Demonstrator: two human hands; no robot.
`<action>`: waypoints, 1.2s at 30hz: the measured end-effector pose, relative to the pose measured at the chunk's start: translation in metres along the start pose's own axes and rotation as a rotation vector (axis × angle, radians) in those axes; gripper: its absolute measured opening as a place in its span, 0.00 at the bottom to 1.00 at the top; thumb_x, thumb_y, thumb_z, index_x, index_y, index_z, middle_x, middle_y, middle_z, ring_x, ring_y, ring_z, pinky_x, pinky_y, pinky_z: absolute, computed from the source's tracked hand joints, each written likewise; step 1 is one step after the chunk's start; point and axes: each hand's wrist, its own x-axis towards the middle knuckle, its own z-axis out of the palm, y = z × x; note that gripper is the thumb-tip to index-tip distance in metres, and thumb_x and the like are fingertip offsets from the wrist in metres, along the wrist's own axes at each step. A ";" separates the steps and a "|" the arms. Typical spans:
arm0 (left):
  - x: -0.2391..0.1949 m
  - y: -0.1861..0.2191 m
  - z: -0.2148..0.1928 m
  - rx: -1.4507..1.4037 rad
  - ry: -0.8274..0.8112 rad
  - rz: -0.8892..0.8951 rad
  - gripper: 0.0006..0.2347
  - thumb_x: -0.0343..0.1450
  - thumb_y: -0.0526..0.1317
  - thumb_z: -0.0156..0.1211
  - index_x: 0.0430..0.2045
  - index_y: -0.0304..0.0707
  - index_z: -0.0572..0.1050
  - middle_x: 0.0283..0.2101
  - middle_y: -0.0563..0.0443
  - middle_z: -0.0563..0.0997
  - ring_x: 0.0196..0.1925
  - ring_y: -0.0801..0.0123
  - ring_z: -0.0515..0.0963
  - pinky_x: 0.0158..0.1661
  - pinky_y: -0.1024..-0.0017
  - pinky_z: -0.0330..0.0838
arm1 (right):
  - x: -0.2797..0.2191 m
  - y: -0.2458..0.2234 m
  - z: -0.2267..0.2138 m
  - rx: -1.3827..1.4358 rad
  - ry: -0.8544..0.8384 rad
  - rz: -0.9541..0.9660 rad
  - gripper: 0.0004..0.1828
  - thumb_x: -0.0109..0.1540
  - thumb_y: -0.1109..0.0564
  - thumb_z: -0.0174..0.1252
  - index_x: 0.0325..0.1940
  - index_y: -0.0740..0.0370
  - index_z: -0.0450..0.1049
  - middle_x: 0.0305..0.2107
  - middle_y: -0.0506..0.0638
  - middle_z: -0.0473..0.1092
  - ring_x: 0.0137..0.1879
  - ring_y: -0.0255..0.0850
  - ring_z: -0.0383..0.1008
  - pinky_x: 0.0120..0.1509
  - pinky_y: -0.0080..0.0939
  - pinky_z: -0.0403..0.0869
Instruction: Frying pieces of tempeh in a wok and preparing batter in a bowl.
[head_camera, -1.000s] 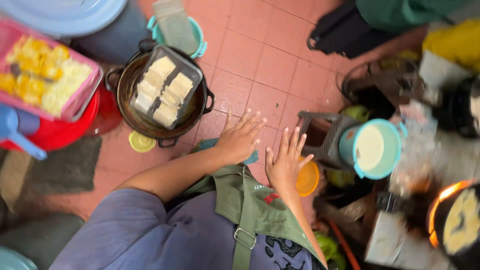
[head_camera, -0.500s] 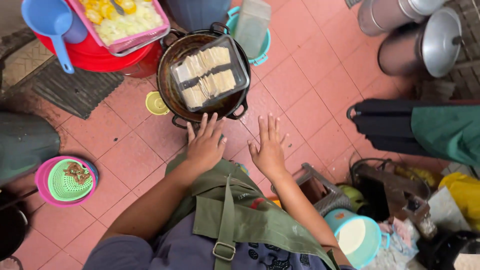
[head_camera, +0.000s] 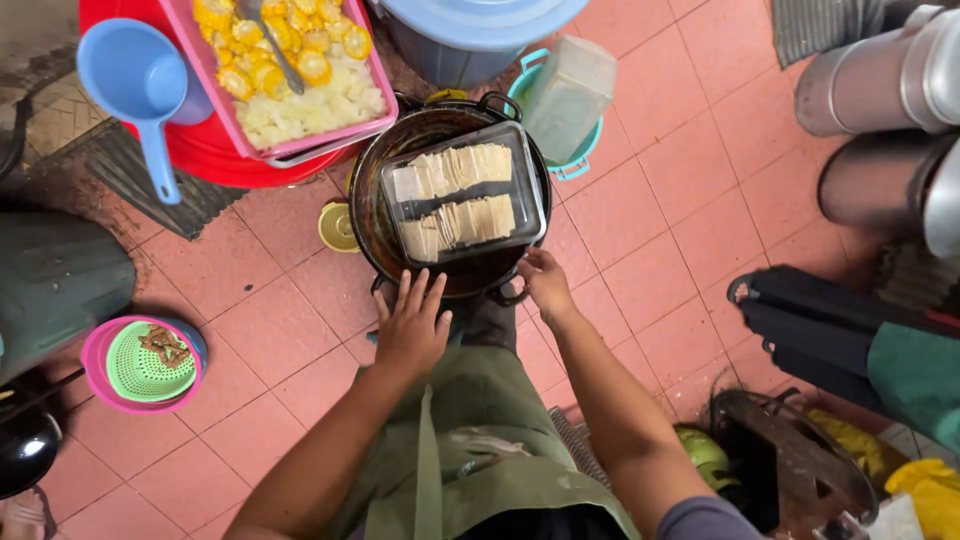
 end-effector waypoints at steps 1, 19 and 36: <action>0.008 -0.002 0.009 0.001 -0.004 -0.011 0.26 0.74 0.49 0.50 0.70 0.49 0.59 0.74 0.45 0.59 0.77 0.47 0.51 0.66 0.28 0.37 | 0.034 0.008 0.000 -0.002 -0.009 0.007 0.28 0.64 0.56 0.58 0.69 0.64 0.67 0.50 0.55 0.73 0.48 0.43 0.72 0.48 0.44 0.71; 0.079 0.005 0.134 -0.183 -0.265 -0.365 0.25 0.74 0.51 0.50 0.66 0.44 0.63 0.73 0.41 0.55 0.77 0.44 0.46 0.65 0.27 0.35 | 0.341 -0.004 0.073 -0.984 -0.005 -0.495 0.35 0.63 0.47 0.60 0.72 0.60 0.62 0.68 0.62 0.57 0.73 0.63 0.54 0.74 0.58 0.59; 0.090 -0.003 0.134 -0.199 -0.270 -0.353 0.24 0.74 0.50 0.52 0.64 0.42 0.65 0.72 0.39 0.56 0.77 0.44 0.46 0.65 0.28 0.35 | 0.314 -0.034 0.092 -1.091 -0.084 -0.008 0.45 0.48 0.36 0.73 0.62 0.53 0.65 0.53 0.53 0.75 0.61 0.53 0.73 0.66 0.64 0.66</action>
